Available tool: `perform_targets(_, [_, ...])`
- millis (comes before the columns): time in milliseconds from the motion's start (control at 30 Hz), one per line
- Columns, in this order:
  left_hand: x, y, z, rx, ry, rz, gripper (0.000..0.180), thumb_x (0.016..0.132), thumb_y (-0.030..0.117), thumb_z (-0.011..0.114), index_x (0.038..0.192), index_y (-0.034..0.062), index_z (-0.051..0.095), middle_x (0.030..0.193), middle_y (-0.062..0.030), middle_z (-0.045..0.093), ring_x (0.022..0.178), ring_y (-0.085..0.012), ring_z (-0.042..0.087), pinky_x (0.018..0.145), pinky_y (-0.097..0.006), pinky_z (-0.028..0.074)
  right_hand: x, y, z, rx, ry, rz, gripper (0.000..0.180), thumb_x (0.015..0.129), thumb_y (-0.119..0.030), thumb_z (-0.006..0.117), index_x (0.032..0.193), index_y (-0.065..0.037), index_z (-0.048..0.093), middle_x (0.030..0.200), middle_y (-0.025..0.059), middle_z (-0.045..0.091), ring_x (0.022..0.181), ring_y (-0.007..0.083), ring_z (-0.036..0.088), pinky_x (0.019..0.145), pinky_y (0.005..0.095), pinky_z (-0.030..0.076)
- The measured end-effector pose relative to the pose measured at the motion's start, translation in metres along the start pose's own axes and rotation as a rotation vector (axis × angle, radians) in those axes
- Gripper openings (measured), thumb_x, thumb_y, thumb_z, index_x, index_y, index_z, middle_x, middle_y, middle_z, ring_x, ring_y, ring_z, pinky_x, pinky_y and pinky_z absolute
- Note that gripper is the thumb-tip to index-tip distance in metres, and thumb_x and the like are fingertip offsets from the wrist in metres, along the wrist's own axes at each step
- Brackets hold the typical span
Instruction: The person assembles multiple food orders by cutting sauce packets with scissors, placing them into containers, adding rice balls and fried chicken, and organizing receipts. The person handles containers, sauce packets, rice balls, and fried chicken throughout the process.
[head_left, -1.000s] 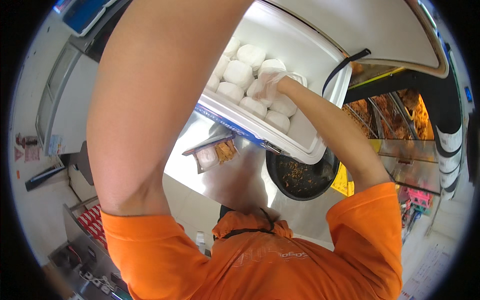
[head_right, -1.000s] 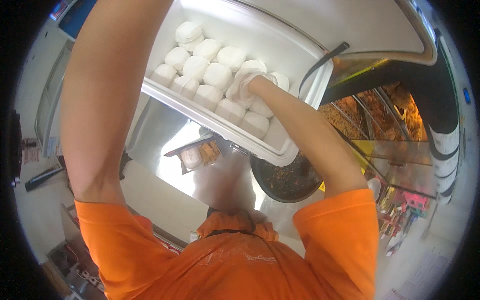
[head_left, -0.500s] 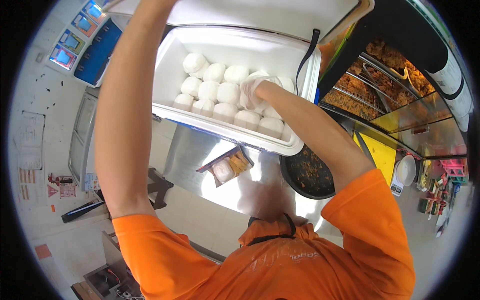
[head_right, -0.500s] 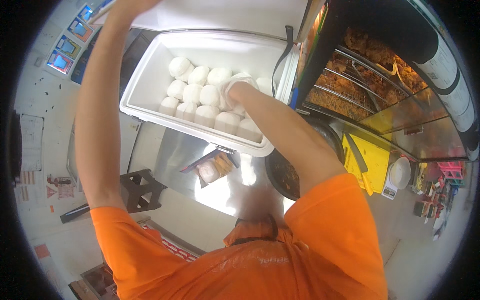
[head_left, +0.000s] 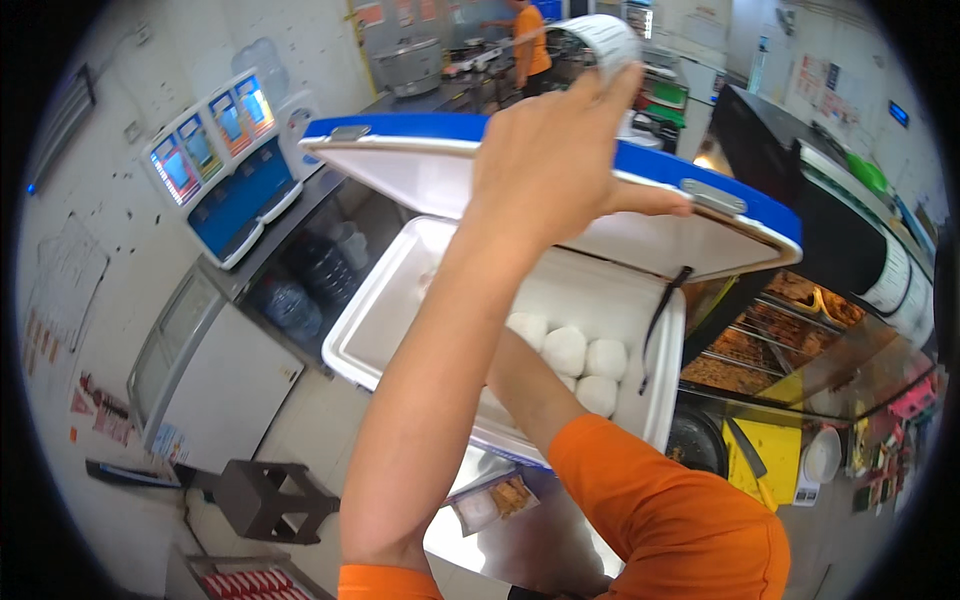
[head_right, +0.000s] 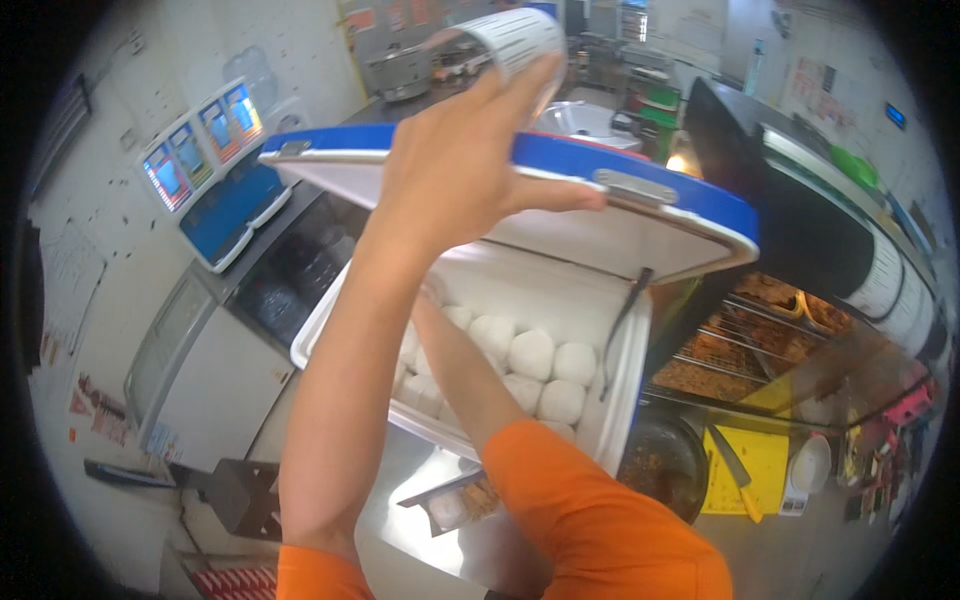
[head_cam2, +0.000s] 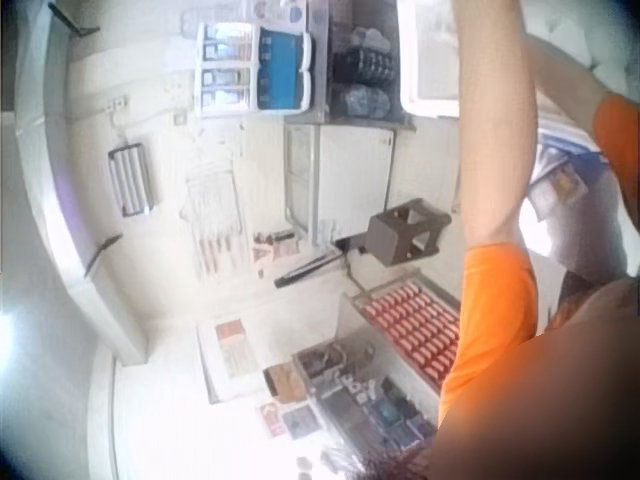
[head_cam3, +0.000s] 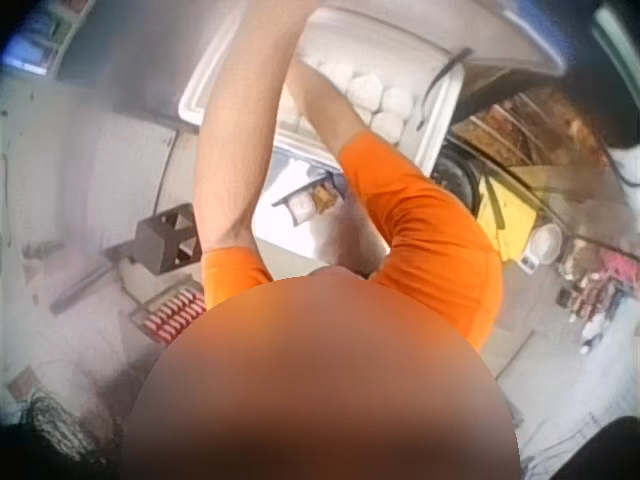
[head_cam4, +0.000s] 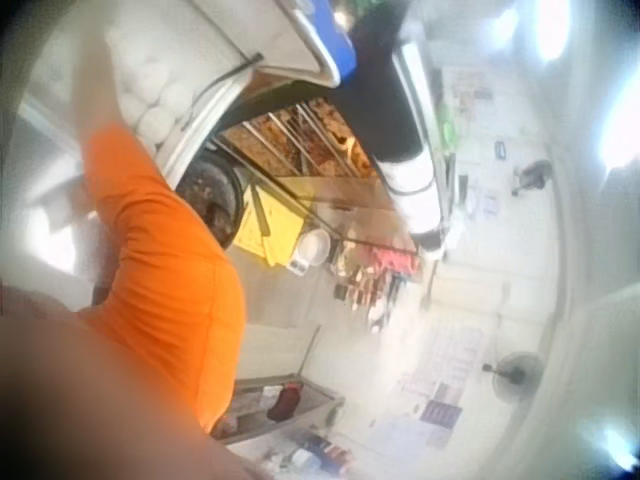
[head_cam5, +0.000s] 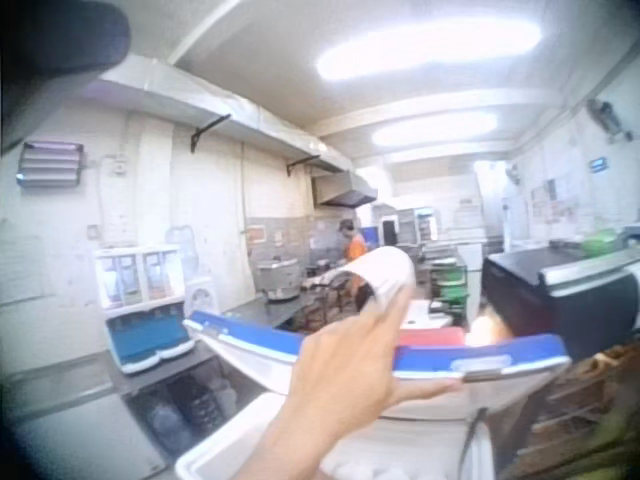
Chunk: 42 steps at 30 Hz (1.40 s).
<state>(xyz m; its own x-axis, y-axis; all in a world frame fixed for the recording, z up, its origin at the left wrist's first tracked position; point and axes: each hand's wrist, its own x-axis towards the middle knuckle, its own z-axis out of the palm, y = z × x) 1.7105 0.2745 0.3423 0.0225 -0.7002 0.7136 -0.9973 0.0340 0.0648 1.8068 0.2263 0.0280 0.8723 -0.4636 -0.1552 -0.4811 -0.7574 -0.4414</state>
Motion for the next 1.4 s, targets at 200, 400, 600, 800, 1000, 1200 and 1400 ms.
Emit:
perform_targets(200, [-0.001,0.023,0.049,-0.426,0.01,0.17,0.102,0.064,0.057,0.083,0.146,0.0069,0.047,0.142,-0.0189,0.054,0.13,-0.0324,0.052,0.109,-0.044,0.039,-0.11,0.081,-0.09,0.409,0.042,0.119,0.061,0.079,-0.046,0.071,0.116,0.003,0.064,0.103,0.0188,0.07,0.096,0.0339,0.068,0.084,0.0434,0.054])
perform_targets(400, [-0.137,-0.005,-0.012,-0.368,0.29,0.058,0.106,0.084,0.079,0.048,0.144,-0.0088,0.041,0.144,-0.0249,0.048,0.134,-0.0359,0.046,0.11,-0.046,0.038,-0.492,0.137,-0.123,0.834,0.263,-0.365,0.05,0.084,-0.032,0.069,0.125,-0.005,0.061,0.113,0.0138,0.067,0.104,0.0301,0.065,0.093,0.0406,0.05])
perform_targets(600, [-0.214,0.264,0.064,-0.524,-0.293,-0.289,0.04,0.088,0.011,0.067,0.125,-0.0025,0.063,0.126,-0.0183,0.064,0.114,-0.028,0.062,0.099,-0.039,0.048,-0.826,0.253,0.003,1.766,0.91,1.237,0.049,0.086,-0.016,0.069,0.131,-0.004,0.053,0.117,0.0139,0.063,0.102,0.0234,0.063,0.089,0.0355,0.052])
perform_targets(800, [-0.331,0.698,0.338,-1.5,-1.016,-0.048,0.081,0.084,0.006,0.067,0.154,0.0031,0.025,0.155,-0.0189,0.034,0.144,-0.0314,0.032,0.118,-0.039,0.026,-0.986,0.424,0.013,0.633,0.982,1.438,0.052,0.082,-0.013,0.069,0.129,-0.007,0.047,0.112,0.0164,0.062,0.1,0.0293,0.063,0.087,0.04,0.052])
perform_targets(1000, [-0.369,0.873,0.415,-0.836,-1.042,-0.128,0.08,0.079,0.02,0.077,0.145,0.0032,0.036,0.137,-0.0217,0.046,0.124,-0.0399,0.05,0.102,-0.045,0.044,-0.997,0.579,0.054,0.866,1.22,1.211,0.052,0.083,-0.019,0.07,0.131,-0.01,0.052,0.106,0.0195,0.062,0.1,0.0329,0.063,0.086,0.0427,0.052])
perform_targets(1200, [-0.366,0.837,0.401,-0.667,-1.176,-0.259,0.05,0.081,0.021,0.075,0.123,0.0037,0.055,0.108,-0.0162,0.062,0.102,-0.0354,0.059,0.09,-0.043,0.048,-1.002,0.666,-0.028,0.091,0.194,0.971,0.036,0.087,-0.035,0.064,0.114,-0.012,0.066,0.086,0.0122,0.066,0.085,0.0325,0.065,0.075,0.0429,0.05])
perform_targets(1400, [-0.395,0.81,0.416,-0.596,-1.139,-0.394,0.018,0.078,0.013,0.076,0.084,0.005,0.06,0.079,-0.0124,0.064,0.078,-0.0322,0.06,0.069,-0.042,0.047,-0.88,0.894,-0.226,0.709,1.193,0.753,0.035,0.091,-0.036,0.06,0.095,-0.003,0.069,0.088,0.0246,0.068,0.085,0.0418,0.066,0.073,0.0502,0.05])
